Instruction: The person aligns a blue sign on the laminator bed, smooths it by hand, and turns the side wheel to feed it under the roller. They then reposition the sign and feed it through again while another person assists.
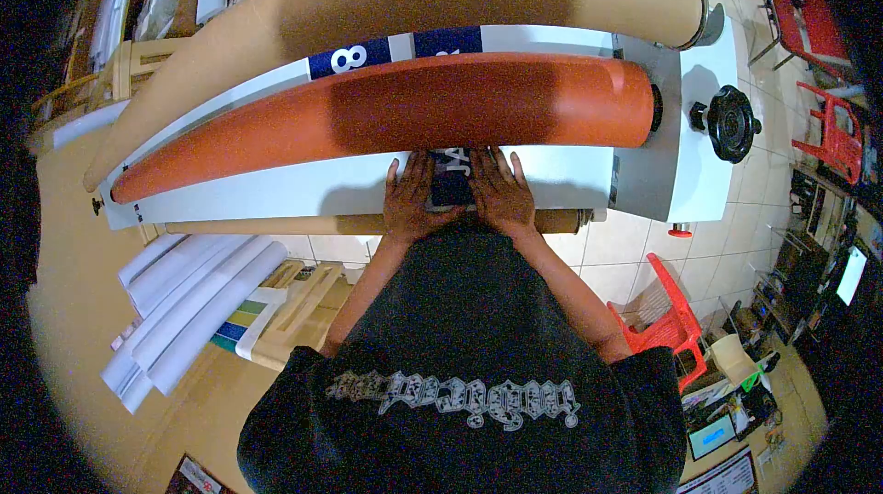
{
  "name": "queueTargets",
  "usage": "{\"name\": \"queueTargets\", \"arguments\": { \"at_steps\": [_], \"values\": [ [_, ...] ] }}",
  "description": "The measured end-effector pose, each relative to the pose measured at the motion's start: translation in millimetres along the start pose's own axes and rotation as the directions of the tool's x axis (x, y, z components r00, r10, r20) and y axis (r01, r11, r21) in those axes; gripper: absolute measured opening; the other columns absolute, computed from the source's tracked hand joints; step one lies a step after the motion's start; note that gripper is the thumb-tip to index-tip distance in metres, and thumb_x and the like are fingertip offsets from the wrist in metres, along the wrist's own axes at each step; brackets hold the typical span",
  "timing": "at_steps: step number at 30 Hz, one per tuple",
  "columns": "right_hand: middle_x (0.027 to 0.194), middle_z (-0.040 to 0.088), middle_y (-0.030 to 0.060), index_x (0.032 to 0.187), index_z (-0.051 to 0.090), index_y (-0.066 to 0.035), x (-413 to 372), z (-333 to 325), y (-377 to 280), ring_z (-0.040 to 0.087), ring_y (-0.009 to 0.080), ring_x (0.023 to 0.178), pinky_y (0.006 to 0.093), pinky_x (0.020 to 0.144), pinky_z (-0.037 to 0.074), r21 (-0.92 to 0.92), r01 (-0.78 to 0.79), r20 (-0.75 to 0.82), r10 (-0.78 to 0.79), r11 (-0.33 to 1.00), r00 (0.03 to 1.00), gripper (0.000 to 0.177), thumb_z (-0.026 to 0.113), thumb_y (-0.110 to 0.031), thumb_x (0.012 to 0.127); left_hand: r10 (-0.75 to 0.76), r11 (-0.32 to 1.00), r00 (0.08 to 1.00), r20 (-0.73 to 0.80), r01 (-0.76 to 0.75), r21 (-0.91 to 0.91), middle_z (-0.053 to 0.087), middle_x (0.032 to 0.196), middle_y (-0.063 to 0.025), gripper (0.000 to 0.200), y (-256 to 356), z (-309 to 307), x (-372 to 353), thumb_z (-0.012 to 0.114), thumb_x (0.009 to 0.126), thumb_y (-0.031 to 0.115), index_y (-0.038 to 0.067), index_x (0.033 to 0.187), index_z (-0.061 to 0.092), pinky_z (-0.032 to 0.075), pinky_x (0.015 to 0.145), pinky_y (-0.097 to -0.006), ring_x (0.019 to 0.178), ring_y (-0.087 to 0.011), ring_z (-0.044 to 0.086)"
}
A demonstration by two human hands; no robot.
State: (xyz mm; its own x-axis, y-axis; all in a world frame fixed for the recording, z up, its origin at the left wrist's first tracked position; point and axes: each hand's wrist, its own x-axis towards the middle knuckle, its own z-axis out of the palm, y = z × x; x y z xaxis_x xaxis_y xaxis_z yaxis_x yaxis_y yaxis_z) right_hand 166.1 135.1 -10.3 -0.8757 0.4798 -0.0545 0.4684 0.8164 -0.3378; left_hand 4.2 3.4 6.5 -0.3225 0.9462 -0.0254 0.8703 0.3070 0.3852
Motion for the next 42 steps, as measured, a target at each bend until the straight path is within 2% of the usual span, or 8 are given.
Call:
{"name": "queueTargets", "arguments": {
  "at_steps": [10, 12, 14, 27, 29, 34, 36, 42],
  "values": [
    [0.154, 0.04, 0.0093, 0.147, 0.043, -0.006, 0, 3, 0, 0.031, 0.0268, 0.145, 0.0503, 0.12, 0.022, 0.005, -0.035, 0.075, 0.034, 0.999, 0.997, 0.053, 0.051, -0.026, 0.098, -0.005, 1.0, 1.0, 0.023, 0.005, 0.022, 0.051, 0.144, -0.0192, 0.103, 1, -5, 3, 0.075, 0.069, 0.066, -0.005, 0.139, 0.049, 0.019, 0.121, -0.0488, 0.14, -0.0256, 0.043],
    [0.154, 0.039, 0.0092, 0.146, 0.043, -0.005, -1, 3, 1, 0.031, 0.0263, 0.146, 0.05, 0.121, 0.021, 0.046, 0.006, -0.056, -0.003, 0.999, 0.998, 0.053, 0.051, -0.026, 0.099, -0.01, 0.999, 0.999, 0.051, 0.008, 0.035, 0.051, 0.144, -0.0191, 0.102, 1, -5, 3, 0.075, 0.069, 0.066, -0.004, 0.139, 0.049, 0.019, 0.121, -0.0488, 0.14, -0.0256, 0.044],
    [0.154, 0.039, 0.0094, 0.147, 0.043, -0.005, -1, 2, 0, 0.03, 0.0265, 0.146, 0.0501, 0.121, 0.021, 0.039, -0.008, -0.024, 0.009, 0.999, 1.0, 0.053, 0.051, -0.026, 0.099, -0.003, 1.0, 1.0, -0.018, 0.003, 0.002, 0.052, 0.143, -0.0182, 0.102, -1, 0, 2, 0.075, 0.069, 0.066, -0.004, 0.139, 0.049, 0.02, 0.12, -0.049, 0.14, -0.0257, 0.044],
    [0.154, 0.039, 0.0106, 0.148, 0.041, -0.005, -1, 4, 0, 0.031, 0.0279, 0.145, 0.0499, 0.121, 0.02, -0.027, -0.009, 0.029, 0.01, 1.0, 1.0, 0.054, 0.05, -0.028, 0.099, 0.008, 1.0, 0.999, -0.051, -0.008, -0.008, 0.051, 0.146, -0.0152, 0.1, -2, 4, 2, 0.077, 0.068, 0.063, -0.003, 0.139, 0.05, 0.021, 0.12, -0.0495, 0.14, -0.0242, 0.043],
    [0.154, 0.04, 0.0106, 0.147, 0.042, -0.005, -1, 5, 1, 0.032, 0.0277, 0.145, 0.0493, 0.121, 0.018, -0.032, -0.006, 0.02, 0.007, 0.999, 1.0, 0.054, 0.049, -0.028, 0.099, -0.041, 0.999, 0.999, 0.031, 0.041, 0.0, 0.05, 0.146, -0.0143, 0.101, 1, 1, 3, 0.077, 0.068, 0.063, -0.002, 0.14, 0.049, 0.019, 0.121, -0.0488, 0.141, -0.0238, 0.042],
    [0.153, 0.041, 0.0104, 0.147, 0.043, -0.005, 1, 1, -3, 0.034, 0.0265, 0.144, 0.0478, 0.121, 0.017, -0.011, -0.03, 0.041, 0.03, 0.999, 0.999, 0.053, 0.049, -0.029, 0.1, -0.035, 0.999, 0.998, 0.045, 0.036, -0.001, 0.05, 0.147, -0.0141, 0.102, 2, -6, 5, 0.076, 0.068, 0.065, -0.001, 0.141, 0.048, 0.017, 0.121, -0.0479, 0.142, -0.024, 0.041],
    [0.153, 0.042, 0.01, 0.146, 0.044, -0.005, 3, -3, -6, 0.034, 0.0257, 0.144, 0.0477, 0.121, 0.018, -0.051, -0.052, 0.117, 0.058, 0.997, 0.991, 0.052, 0.048, -0.029, 0.1, -0.058, 0.998, 0.996, 0.075, 0.058, -0.002, 0.05, 0.147, -0.0142, 0.102, 2, -7, 6, 0.075, 0.068, 0.065, -0.001, 0.141, 0.048, 0.017, 0.121, -0.0477, 0.141, -0.0242, 0.041],
    [0.154, 0.04, 0.0094, 0.147, 0.043, -0.005, 0, 2, -4, 0.033, 0.0255, 0.145, 0.048, 0.122, 0.017, -0.037, -0.021, 0.003, 0.021, 0.999, 1.0, 0.052, 0.046, -0.029, 0.101, -0.04, 0.999, 0.998, 0.05, 0.04, -0.015, 0.052, 0.145, -0.0142, 0.102, 0, -6, 4, 0.075, 0.068, 0.065, -0.001, 0.141, 0.049, 0.019, 0.12, -0.0478, 0.141, -0.0239, 0.041]
  ]
}}
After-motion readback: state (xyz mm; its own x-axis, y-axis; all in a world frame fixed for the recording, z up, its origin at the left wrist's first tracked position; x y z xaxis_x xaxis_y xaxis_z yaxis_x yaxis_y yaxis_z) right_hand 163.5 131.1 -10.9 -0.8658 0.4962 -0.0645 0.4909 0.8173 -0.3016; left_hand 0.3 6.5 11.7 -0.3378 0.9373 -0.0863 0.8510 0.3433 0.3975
